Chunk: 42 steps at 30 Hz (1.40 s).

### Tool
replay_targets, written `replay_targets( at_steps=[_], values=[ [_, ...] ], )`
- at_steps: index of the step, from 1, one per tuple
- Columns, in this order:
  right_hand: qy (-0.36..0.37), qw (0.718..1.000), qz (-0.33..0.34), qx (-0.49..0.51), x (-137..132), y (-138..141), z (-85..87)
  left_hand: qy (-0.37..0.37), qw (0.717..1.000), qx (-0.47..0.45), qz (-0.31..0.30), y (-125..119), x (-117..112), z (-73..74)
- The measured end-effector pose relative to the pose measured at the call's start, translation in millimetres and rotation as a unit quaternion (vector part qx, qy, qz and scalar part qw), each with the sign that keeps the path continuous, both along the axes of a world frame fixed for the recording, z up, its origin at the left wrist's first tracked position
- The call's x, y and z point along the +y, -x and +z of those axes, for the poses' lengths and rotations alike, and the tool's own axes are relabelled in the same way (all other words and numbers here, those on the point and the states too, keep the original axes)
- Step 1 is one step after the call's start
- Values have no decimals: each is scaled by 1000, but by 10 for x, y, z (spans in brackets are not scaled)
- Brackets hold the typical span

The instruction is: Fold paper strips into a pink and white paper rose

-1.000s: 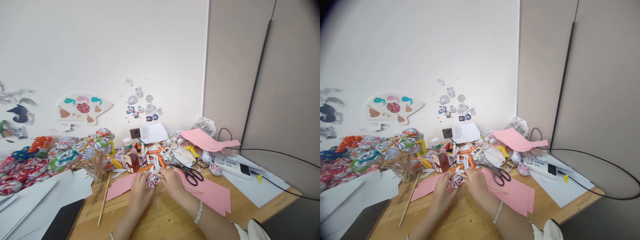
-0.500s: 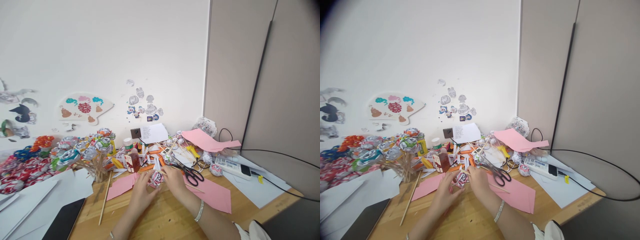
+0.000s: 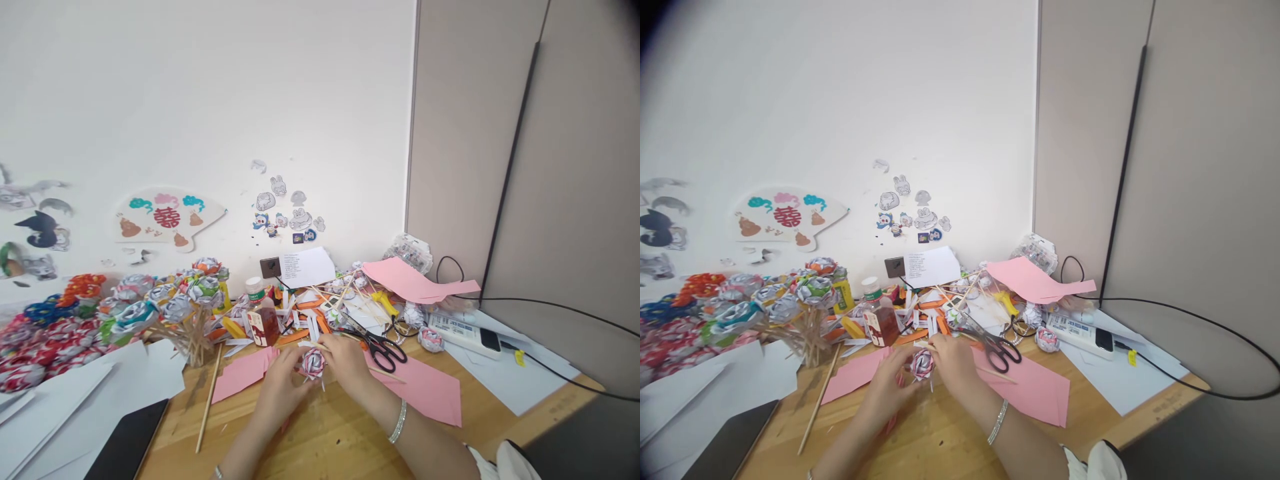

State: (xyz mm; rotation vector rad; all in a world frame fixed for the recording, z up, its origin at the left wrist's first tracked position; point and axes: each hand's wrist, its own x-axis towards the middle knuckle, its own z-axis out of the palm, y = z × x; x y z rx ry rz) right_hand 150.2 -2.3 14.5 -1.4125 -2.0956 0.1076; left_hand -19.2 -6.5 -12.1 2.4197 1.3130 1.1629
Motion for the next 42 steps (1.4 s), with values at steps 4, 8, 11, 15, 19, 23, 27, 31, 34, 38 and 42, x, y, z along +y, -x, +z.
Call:
replay_targets(
  at_steps=[4,8,11,15,19,23,27,31,34,38,42],
  values=[
    [5,1000,4,24,-38,18,25,-17,999,-16,29,-8,7,-32],
    [5,999,7,54,-34,27,12,-25,997,-16,65,-17,5,-49],
    [14,997,1,81,-9,26,-28,-28,997,-7,75,-21,-2,-50],
    [31,991,16,127,20,21,-71,-36,996,-1,81,-27,-13,-38],
    [52,987,20,150,32,12,-72,-38,995,1,91,-41,-25,-13],
    [62,984,14,164,31,0,-50,-32,994,10,102,-54,-41,14],
    [56,982,23,181,25,3,-52,-34,991,24,124,-52,-50,19],
    [15,985,34,168,5,29,-78,-57,989,41,133,-42,-41,-3],
    [12,988,31,153,-17,48,-90,-92,983,42,150,-38,-33,-15],
    [27,986,39,159,-37,56,-86,-151,975,14,161,-34,-22,-21],
    [34,983,55,173,-24,58,-94,-132,981,-52,135,-40,1,-46]
  ],
)
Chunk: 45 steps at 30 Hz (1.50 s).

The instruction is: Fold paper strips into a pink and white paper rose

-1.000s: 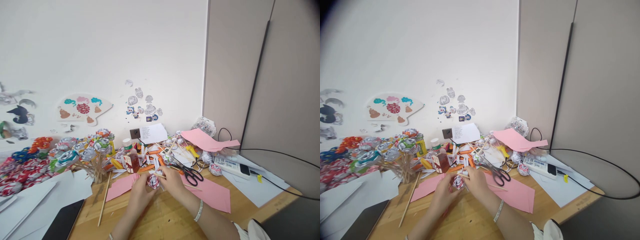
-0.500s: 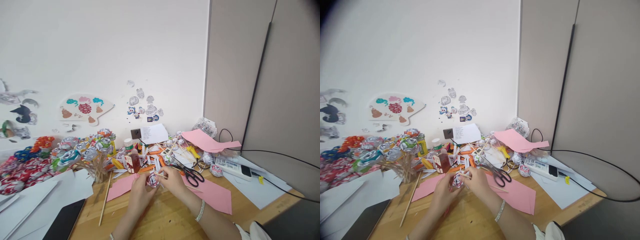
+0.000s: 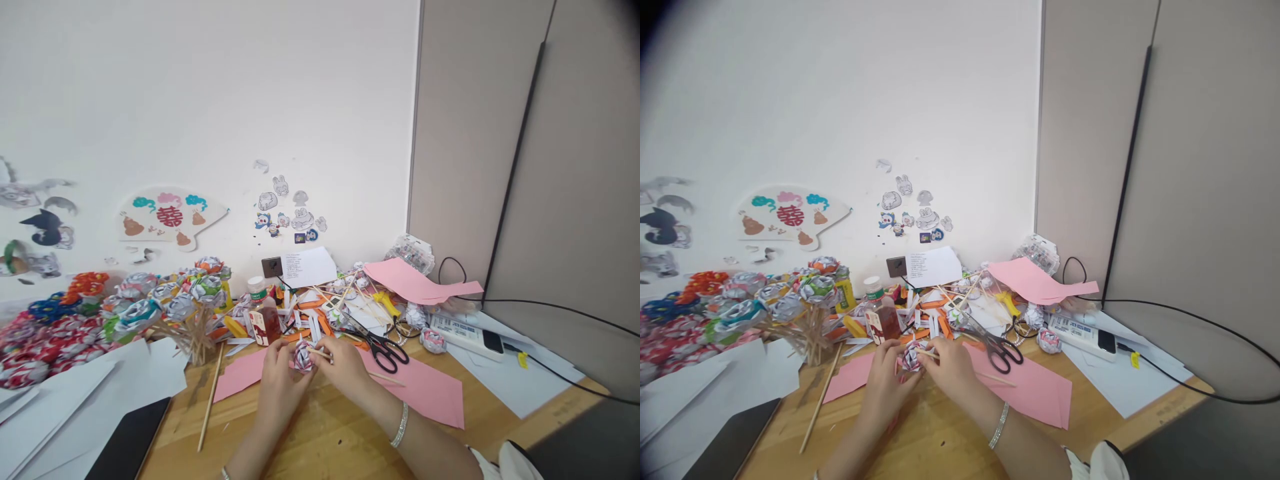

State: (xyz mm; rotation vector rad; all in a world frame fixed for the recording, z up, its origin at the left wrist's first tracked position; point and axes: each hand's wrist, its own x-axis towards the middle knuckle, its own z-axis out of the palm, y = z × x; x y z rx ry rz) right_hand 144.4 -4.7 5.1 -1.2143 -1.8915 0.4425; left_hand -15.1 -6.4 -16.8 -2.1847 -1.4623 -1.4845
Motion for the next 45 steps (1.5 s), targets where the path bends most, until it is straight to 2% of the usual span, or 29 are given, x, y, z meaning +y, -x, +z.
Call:
replay_targets(
  at_steps=[3,6,9,12,18,23,26,30,38,45],
  values=[
    [-3,1000,8,10,22,5,-25,83,993,-66,-54,-25,26,-49],
    [-2,1000,4,15,35,5,-45,164,967,-164,-108,-56,52,-105],
    [-4,1000,0,21,37,-3,-37,204,940,-235,-138,-70,66,-124],
    [-6,1000,0,26,33,-16,-3,222,928,-260,-148,-60,73,-101],
    [-21,1000,16,-7,41,-21,13,208,951,-189,-131,-11,102,-91],
    [-41,998,20,-42,52,-10,-12,212,950,-181,-139,-7,121,-129],
    [-41,998,-2,-56,58,-9,-22,205,951,-183,-141,-18,114,-126],
    [-39,997,-28,-55,78,-5,-58,186,960,-165,-132,-38,85,-99],
    [-24,999,22,-38,38,-7,-35,157,973,-117,-118,-39,58,-67],
    [-17,1000,25,-2,35,-3,-29,138,982,-74,-105,-25,41,-44]
  ],
)
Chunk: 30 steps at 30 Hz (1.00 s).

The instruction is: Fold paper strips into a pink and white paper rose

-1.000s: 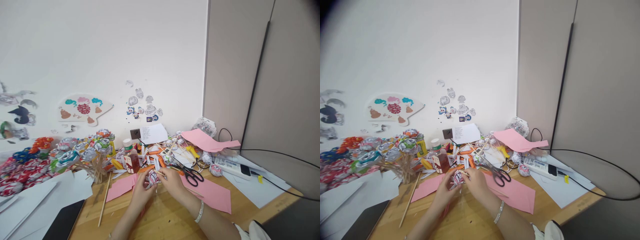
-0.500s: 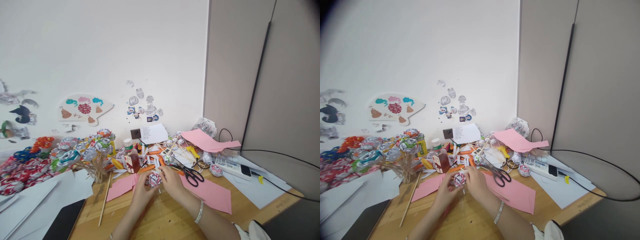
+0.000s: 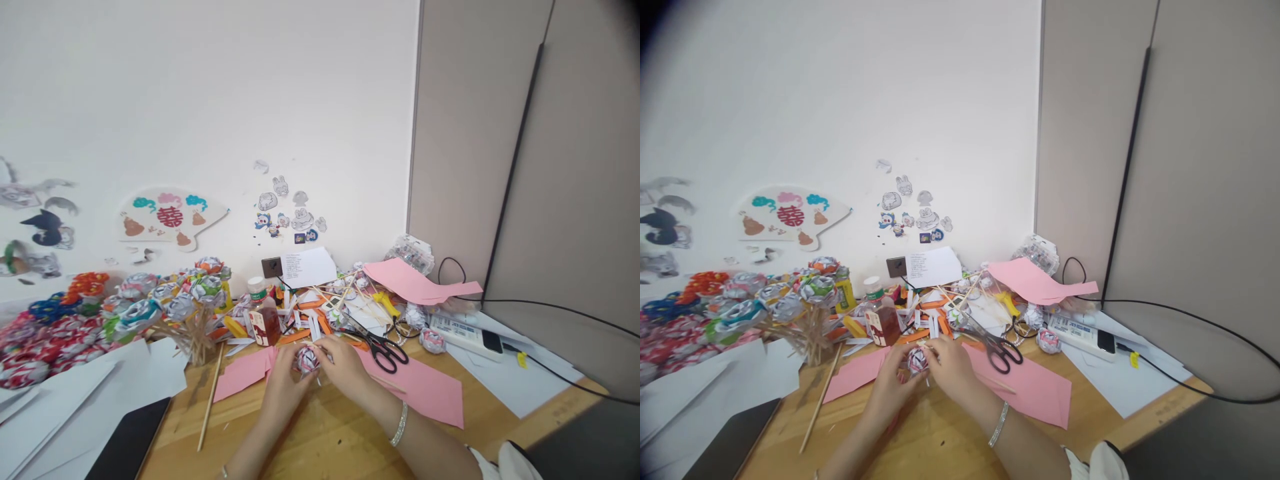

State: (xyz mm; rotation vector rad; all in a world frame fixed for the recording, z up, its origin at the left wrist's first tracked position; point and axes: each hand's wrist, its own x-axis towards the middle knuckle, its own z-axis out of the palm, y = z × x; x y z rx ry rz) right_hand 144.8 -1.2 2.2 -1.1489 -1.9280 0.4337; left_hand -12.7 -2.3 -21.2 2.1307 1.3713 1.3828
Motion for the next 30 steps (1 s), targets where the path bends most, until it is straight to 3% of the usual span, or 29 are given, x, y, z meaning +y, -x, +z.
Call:
replay_targets(
  at_steps=[9,20,30],
  values=[
    [18,999,-38,-6,19,9,19,-19,998,61,-16,-24,-85,49],
    [12,999,-47,4,83,-31,17,-25,998,58,-1,-25,-77,51],
    [5,1000,-17,3,71,-30,8,-41,998,50,9,-20,-85,72]
  ],
)
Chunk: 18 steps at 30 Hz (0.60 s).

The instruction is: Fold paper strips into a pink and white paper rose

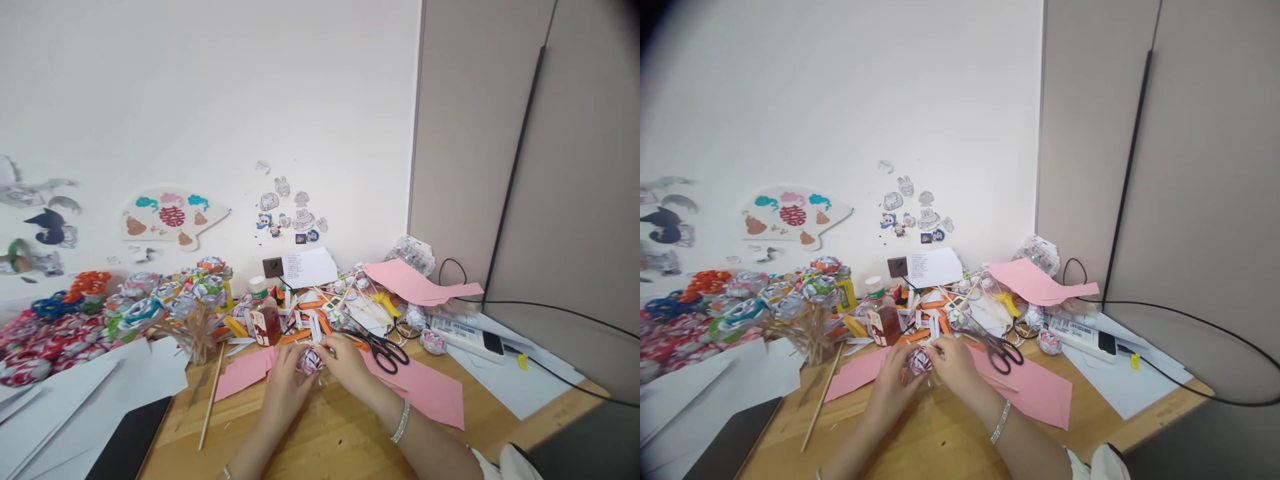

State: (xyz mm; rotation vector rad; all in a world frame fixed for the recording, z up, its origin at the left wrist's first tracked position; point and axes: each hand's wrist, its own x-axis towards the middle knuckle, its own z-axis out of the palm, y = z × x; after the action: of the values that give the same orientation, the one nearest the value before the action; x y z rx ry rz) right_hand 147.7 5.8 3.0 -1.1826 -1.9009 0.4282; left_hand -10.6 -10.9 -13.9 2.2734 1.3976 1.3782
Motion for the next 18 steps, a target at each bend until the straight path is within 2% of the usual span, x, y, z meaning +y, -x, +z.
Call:
replay_targets(
  at_steps=[6,18],
  values=[
    [-24,998,-15,-64,-3,18,-42,12,1000,-3,-5,-13,3,-1],
    [-48,984,-56,-160,-33,24,-14,13,1000,11,-9,-4,3,-35]
  ],
)
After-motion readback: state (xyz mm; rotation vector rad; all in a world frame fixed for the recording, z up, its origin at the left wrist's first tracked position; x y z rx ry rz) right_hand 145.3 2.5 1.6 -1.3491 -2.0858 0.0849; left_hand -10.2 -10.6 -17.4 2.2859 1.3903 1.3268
